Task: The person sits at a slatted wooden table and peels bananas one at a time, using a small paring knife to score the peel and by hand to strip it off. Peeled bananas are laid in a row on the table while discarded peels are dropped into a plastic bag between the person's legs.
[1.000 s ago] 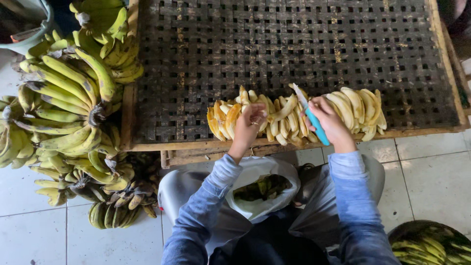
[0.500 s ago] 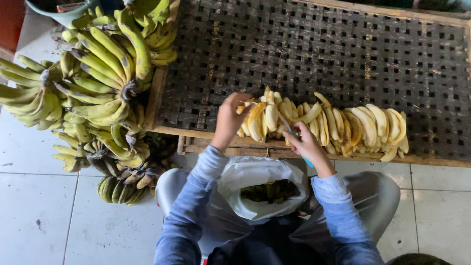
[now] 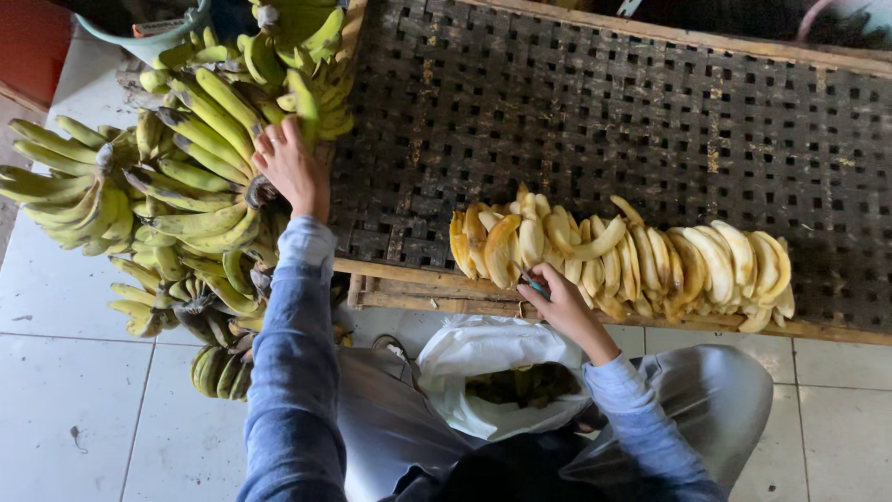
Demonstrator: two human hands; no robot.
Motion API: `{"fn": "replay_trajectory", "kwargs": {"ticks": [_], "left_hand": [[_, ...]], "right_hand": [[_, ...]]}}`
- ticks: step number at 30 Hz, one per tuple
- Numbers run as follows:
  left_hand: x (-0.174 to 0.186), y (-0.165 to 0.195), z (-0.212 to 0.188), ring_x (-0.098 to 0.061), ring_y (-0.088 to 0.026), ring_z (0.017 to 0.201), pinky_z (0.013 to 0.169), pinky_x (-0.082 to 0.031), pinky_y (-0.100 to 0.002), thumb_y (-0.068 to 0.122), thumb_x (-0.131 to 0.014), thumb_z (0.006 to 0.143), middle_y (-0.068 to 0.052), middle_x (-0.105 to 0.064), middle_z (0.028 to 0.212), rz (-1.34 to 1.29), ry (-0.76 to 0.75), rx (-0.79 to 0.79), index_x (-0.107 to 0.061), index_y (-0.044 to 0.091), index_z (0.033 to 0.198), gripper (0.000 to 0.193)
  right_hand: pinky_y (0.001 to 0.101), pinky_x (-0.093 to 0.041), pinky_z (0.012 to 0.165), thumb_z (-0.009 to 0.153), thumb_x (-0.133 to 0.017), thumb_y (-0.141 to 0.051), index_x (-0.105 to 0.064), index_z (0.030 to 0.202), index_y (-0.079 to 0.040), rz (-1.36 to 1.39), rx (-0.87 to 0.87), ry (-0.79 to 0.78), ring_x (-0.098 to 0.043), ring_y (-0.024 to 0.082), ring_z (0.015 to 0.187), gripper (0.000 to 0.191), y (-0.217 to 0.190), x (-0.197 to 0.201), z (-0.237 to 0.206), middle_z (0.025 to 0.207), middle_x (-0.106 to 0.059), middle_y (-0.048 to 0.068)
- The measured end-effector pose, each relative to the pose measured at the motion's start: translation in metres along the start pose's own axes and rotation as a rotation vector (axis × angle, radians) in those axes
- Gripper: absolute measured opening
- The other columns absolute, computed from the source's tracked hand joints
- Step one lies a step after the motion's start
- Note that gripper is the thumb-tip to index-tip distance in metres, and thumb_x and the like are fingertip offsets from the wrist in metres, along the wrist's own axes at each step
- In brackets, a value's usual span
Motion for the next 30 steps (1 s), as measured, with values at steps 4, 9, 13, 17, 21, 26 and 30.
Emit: {"fn": "replay_trajectory", "kwargs": {"ticks": [4,9,13,17,21,26,30], "left_hand": [[0.005,0.026,-0.064,-0.050,-0.029,0.137,0.123,-0.031,-0.053,0.003,-0.068,0.083,-0.009,-0.061,0.131,0.055,-0.100,-0.461,-0.064,0.017,0.127,0.047],[0.065,0.075,-0.124,-0.053,-0.025,0.133,0.123,-0.028,-0.057,0.007,-0.068,0.085,-0.003,-0.064,0.120,-0.336,-0.183,-0.729,-0.068,0.013,0.112,0.028],[0.112,0.141,-0.144,-0.056,-0.027,0.120,0.115,-0.038,-0.051,-0.004,-0.068,0.077,-0.004,-0.063,0.113,-0.603,-0.255,-0.589,-0.068,0.011,0.108,0.034],[0.153,0.205,-0.161,-0.057,-0.031,0.115,0.107,-0.041,-0.049,-0.006,-0.071,0.071,-0.007,-0.060,0.109,-0.886,-0.291,-0.435,-0.066,0.009,0.105,0.038],[0.184,0.244,-0.170,-0.058,-0.030,0.115,0.114,-0.039,-0.054,-0.005,-0.072,0.069,-0.005,-0.059,0.106,-1.022,-0.245,-0.486,-0.065,0.009,0.101,0.035],[0.185,0.264,-0.170,-0.057,-0.032,0.115,0.119,-0.038,-0.053,-0.011,-0.066,0.068,-0.006,-0.060,0.105,-1.137,-0.352,-0.599,-0.067,0.008,0.101,0.037],[0.170,0.273,-0.180,-0.056,-0.033,0.114,0.118,-0.039,-0.051,-0.013,-0.063,0.067,-0.008,-0.061,0.106,-1.230,-0.509,-0.637,-0.066,0.005,0.102,0.039]], "right_hand": [[0.0275,-0.048,0.049,0.095,-0.071,-0.026,-0.056,0.113,-0.005,-0.033,0.035,-0.007,-0.056,0.010,0.055,0.031,-0.012,-0.004,-0.006,0.085,-0.065,0.002],[0.0266,-0.050,0.058,0.100,-0.068,-0.024,-0.059,0.116,-0.006,-0.050,0.135,0.070,-0.059,0.009,0.068,0.027,-0.042,-0.007,-0.018,0.087,-0.064,0.001],[0.0260,-0.048,0.073,0.105,-0.063,-0.014,-0.058,0.125,-0.002,0.015,0.343,0.314,-0.056,0.011,0.080,0.024,-0.087,0.013,-0.054,0.088,-0.058,0.003],[0.0222,-0.044,0.074,0.104,-0.056,-0.006,-0.047,0.140,0.002,0.192,0.511,0.343,-0.048,0.008,0.077,0.038,-0.127,0.024,-0.090,0.087,-0.053,0.000],[0.0309,-0.051,0.081,0.099,-0.060,-0.003,-0.047,0.141,0.004,-0.139,0.667,0.460,-0.059,0.022,0.087,0.045,-0.162,0.042,-0.129,0.104,-0.061,0.014],[0.0434,-0.059,0.079,0.097,-0.064,-0.002,-0.048,0.138,0.002,-0.403,0.753,0.442,-0.074,0.036,0.091,0.044,-0.178,0.056,-0.148,0.112,-0.071,0.020],[0.0439,-0.058,0.069,0.093,-0.067,-0.002,-0.051,0.132,0.001,-0.456,0.601,0.451,-0.073,0.035,0.080,0.043,-0.173,0.060,-0.145,0.096,-0.072,0.018]]}}
Point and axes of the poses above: each hand's wrist, its own z-axis towards the middle knuckle, its own x-axis out of the back of the hand, y = z × x, the point moved 9 cm from there along z, towards the middle knuckle
